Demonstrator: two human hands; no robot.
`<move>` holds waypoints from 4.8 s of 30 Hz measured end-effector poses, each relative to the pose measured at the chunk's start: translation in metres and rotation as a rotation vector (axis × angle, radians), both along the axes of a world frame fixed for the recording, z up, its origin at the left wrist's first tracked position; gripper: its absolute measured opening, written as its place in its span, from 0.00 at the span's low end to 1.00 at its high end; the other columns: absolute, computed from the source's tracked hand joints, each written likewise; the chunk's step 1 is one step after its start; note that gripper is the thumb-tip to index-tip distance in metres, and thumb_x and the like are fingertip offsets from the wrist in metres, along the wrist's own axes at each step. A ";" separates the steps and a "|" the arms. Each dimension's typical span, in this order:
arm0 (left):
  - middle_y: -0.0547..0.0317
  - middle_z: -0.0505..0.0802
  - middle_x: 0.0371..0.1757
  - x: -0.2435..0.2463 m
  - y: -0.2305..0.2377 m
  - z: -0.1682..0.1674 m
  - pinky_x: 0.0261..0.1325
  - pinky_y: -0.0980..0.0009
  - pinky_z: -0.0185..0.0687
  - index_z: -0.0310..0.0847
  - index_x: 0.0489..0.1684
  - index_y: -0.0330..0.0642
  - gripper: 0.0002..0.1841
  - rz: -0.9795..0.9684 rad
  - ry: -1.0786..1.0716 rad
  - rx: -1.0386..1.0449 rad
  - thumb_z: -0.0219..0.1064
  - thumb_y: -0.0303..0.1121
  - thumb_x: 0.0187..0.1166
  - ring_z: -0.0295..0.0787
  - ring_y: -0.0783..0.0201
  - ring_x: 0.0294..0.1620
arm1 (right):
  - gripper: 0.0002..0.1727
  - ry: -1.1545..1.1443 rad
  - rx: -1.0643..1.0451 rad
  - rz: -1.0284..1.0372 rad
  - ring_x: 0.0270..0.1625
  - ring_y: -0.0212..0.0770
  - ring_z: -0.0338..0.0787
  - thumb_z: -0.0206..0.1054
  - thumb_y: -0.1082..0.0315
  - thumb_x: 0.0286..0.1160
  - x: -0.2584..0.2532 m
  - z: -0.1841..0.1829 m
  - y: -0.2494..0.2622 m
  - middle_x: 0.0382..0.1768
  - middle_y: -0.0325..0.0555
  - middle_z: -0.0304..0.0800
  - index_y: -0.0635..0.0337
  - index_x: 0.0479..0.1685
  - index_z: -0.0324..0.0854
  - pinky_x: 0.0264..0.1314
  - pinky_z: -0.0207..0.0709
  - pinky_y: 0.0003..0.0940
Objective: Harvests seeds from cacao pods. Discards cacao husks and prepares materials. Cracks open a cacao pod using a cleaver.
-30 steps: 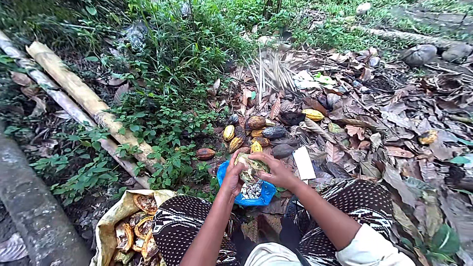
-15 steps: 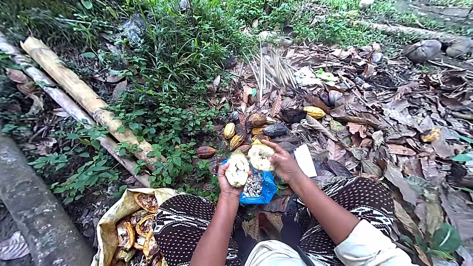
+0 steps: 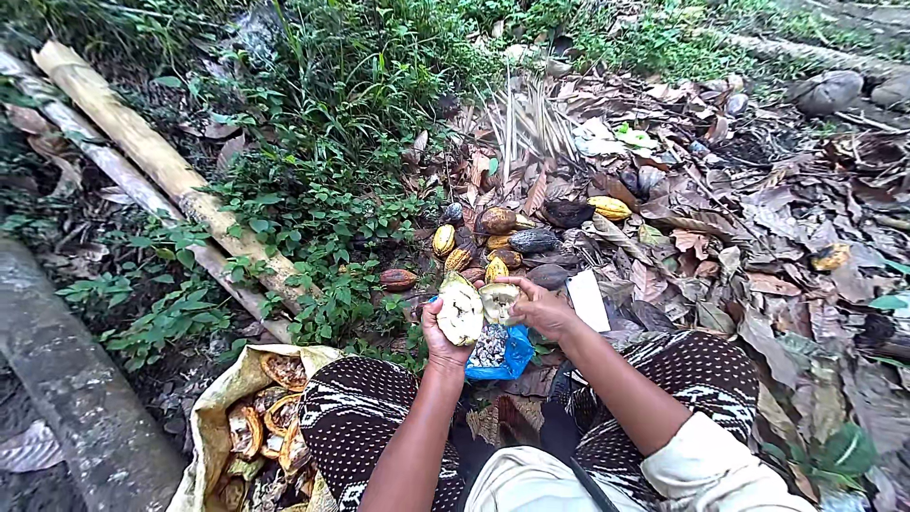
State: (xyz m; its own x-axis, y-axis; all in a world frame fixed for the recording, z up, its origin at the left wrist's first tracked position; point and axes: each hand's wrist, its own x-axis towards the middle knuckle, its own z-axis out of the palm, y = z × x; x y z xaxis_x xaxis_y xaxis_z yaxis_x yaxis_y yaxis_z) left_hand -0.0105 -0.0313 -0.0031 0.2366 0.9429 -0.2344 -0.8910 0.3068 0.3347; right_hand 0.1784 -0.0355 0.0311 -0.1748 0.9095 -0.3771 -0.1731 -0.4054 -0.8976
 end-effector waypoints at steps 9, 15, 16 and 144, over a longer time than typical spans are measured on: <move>0.46 0.94 0.41 0.014 -0.011 0.012 0.42 0.58 0.93 0.82 0.46 0.41 0.17 -0.001 0.098 0.004 0.51 0.42 0.79 0.95 0.55 0.40 | 0.28 -0.351 0.024 -0.195 0.45 0.46 0.90 0.63 0.78 0.79 -0.021 -0.032 0.002 0.60 0.61 0.85 0.63 0.79 0.62 0.41 0.84 0.41; 0.45 0.94 0.44 0.010 -0.005 0.015 0.41 0.56 0.92 0.81 0.48 0.41 0.19 0.065 0.133 -0.055 0.45 0.42 0.84 0.94 0.52 0.43 | 0.31 -0.321 0.061 -0.124 0.47 0.51 0.94 0.56 0.79 0.84 -0.024 -0.038 0.002 0.66 0.64 0.81 0.61 0.87 0.54 0.44 0.90 0.45; 0.43 0.94 0.48 0.006 -0.002 0.012 0.40 0.54 0.91 0.80 0.50 0.41 0.20 0.079 0.135 -0.060 0.45 0.44 0.84 0.94 0.49 0.46 | 0.31 -0.345 0.091 -0.117 0.52 0.54 0.94 0.56 0.79 0.84 -0.025 -0.037 0.002 0.69 0.65 0.79 0.62 0.87 0.56 0.50 0.91 0.49; 0.41 0.84 0.52 -0.008 -0.013 0.056 0.53 0.61 0.79 0.72 0.65 0.26 0.14 -0.038 0.746 -0.183 0.58 0.17 0.84 0.81 0.54 0.46 | 0.27 -0.487 1.086 0.405 0.85 0.51 0.72 0.54 0.67 0.88 -0.161 0.123 -0.020 0.87 0.60 0.63 0.63 0.85 0.70 0.83 0.73 0.44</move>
